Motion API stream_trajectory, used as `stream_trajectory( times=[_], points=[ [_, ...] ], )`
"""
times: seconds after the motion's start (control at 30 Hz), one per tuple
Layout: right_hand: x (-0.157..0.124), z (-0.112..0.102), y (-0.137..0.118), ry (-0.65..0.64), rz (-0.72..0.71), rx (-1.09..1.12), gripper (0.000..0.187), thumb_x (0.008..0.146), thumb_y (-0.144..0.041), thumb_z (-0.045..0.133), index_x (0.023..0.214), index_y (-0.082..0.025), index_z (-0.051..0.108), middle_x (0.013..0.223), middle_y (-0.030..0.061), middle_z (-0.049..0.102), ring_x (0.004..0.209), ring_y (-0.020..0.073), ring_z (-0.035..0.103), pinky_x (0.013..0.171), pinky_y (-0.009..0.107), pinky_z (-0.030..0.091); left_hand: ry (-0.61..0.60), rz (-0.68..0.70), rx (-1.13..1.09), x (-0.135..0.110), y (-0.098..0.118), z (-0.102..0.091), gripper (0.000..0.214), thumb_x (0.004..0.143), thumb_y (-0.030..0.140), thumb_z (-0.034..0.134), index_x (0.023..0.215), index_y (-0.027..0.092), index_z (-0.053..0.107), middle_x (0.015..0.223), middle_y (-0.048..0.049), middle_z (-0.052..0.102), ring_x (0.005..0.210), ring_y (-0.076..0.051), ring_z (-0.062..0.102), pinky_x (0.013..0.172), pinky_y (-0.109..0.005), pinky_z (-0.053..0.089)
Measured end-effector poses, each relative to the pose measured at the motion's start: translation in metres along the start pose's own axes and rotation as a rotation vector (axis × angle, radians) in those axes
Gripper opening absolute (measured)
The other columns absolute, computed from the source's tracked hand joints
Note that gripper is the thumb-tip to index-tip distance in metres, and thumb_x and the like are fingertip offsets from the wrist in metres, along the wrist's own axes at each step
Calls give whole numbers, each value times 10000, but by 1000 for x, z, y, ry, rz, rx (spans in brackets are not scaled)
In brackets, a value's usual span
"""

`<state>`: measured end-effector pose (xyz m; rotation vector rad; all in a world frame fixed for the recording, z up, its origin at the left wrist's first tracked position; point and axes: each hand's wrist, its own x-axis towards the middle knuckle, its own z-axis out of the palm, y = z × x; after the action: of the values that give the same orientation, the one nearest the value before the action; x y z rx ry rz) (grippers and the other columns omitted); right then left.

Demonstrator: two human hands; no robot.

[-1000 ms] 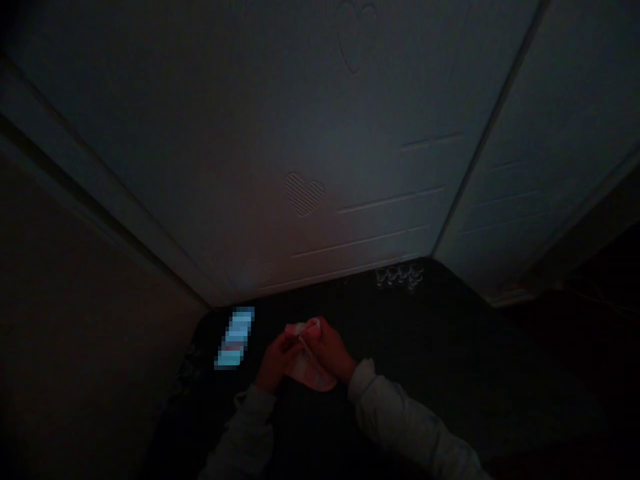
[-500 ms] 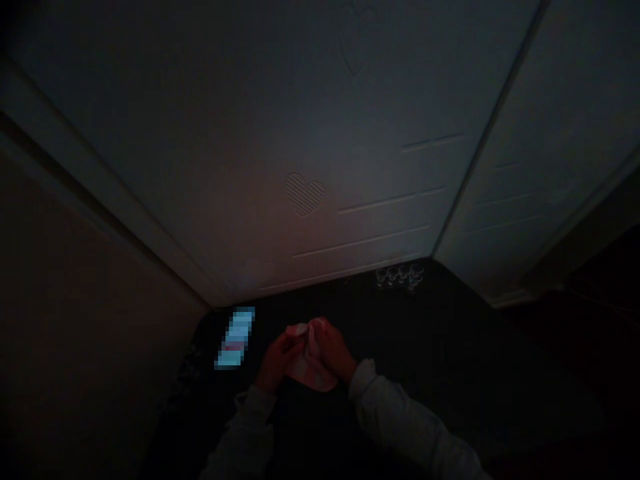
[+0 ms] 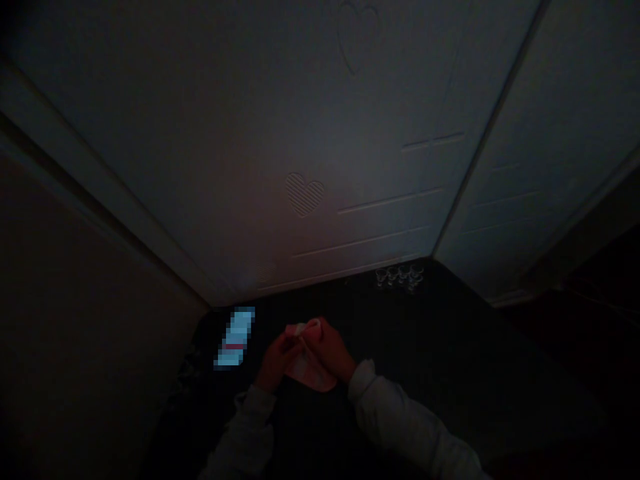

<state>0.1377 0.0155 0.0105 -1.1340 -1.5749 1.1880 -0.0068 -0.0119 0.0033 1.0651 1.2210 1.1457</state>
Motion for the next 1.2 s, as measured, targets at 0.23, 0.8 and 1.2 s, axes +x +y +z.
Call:
stream_trajectory(
  times=[0.23, 0.8, 1.2],
  points=[
    [-1, -1, -1, -13, -24, 35, 221, 817, -346, 368, 824, -174, 507, 755, 15, 554, 701, 133, 520, 634, 247, 412, -29, 7, -19, 1, -3, -1, 329, 599, 284, 664, 878, 133, 577, 879, -67, 639, 837, -194, 572, 763, -316, 428],
    [0, -1, 4, -18, -17, 35, 180, 772, -326, 447, 827, -169, 514, 773, 19, 559, 708, 135, 514, 648, 250, 415, -16, 15, 2, 0, -1, 0, 297, 603, 295, 660, 836, 130, 576, 828, -53, 640, 797, -184, 572, 720, -296, 431],
    [2, 0, 7, -14, -34, -8, 237, 810, -361, 380, 840, -166, 511, 757, 23, 556, 695, 134, 519, 628, 245, 404, -10, 16, 30, 1, -3, -1, 235, 611, 267, 652, 783, 128, 570, 785, -38, 630, 762, -167, 568, 710, -280, 424]
  ],
)
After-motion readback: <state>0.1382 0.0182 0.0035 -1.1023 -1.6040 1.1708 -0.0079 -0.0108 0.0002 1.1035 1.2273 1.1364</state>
